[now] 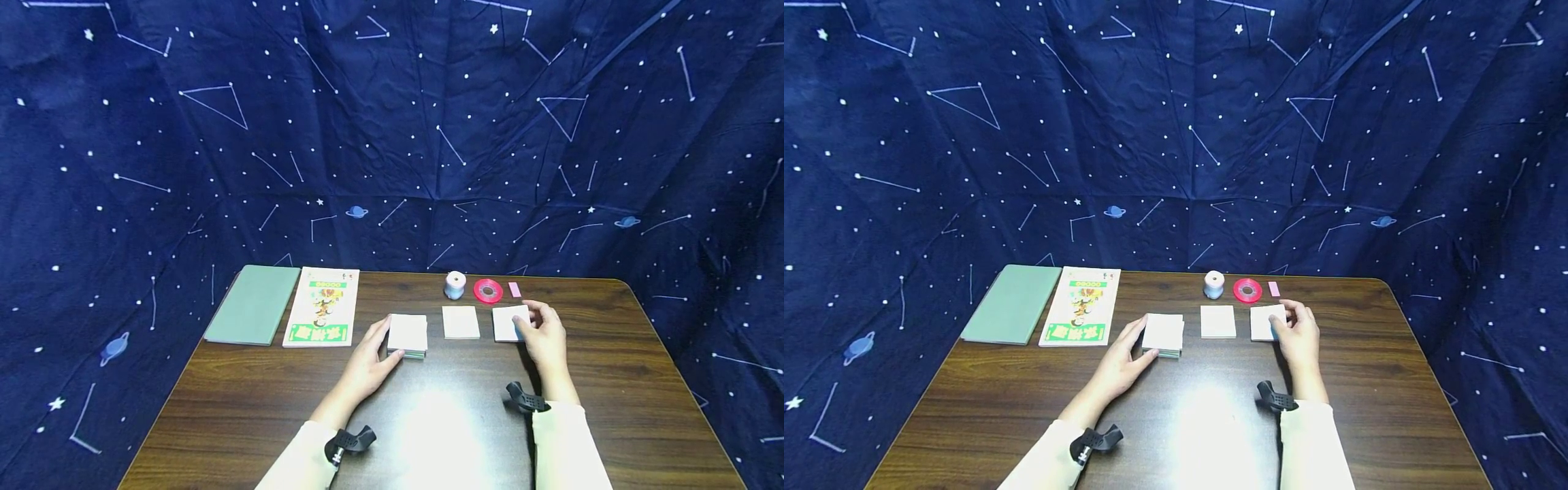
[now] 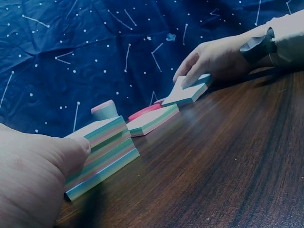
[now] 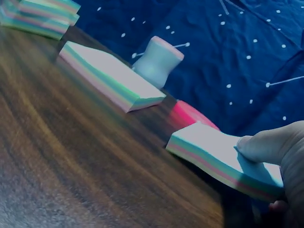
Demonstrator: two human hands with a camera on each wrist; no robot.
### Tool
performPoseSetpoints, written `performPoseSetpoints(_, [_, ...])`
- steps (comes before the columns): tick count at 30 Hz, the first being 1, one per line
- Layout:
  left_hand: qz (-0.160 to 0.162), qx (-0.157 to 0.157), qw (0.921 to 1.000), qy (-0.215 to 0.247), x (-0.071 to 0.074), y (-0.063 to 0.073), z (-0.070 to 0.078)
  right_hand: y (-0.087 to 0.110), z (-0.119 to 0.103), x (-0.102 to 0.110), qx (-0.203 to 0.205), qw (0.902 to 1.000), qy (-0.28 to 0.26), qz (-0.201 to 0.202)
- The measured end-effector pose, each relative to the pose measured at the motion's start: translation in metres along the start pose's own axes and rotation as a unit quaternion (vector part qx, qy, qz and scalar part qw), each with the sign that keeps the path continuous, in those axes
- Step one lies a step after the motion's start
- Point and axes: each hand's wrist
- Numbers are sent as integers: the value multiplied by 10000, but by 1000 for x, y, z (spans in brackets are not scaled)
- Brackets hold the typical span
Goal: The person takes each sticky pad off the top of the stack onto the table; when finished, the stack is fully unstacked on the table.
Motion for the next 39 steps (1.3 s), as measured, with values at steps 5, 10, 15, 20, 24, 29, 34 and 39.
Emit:
performPoseSetpoints(5, [9,-37,10000,-52,0,0,1,0,-1,-3,159,9980,601,131])
performPoseSetpoints(10, [23,-81,9999,-68,0,0,1,-1,-1,-6,258,9961,815,219])
performPoseSetpoints(15, [59,-193,9998,-62,1,0,1,-3,-1,-8,66,9963,832,185])
performPoseSetpoints(20, [-10,-131,9999,7,1,1,1,-2,-1,-9,-145,9961,856,126])
performPoseSetpoints(24, [-16,-90,10000,15,1,1,1,-1,-2,-9,-169,9966,787,199])
performPoseSetpoints(29, [-42,-64,10000,-7,2,0,2,-1,-6,-6,158,9979,411,465])
performPoseSetpoints(34, [-70,-82,9999,-43,2,1,3,-1,-13,-3,704,9959,-370,425])
performPoseSetpoints(39, [-65,14,10000,-48,2,0,3,1,-33,-9,1107,9898,-891,-95])
Point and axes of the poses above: each hand's wrist, its own y-axis away from the middle knuckle, its own x-axis out of the back of the hand, z = x × y, and after that the axes turned 10 degrees about -z, right-handed
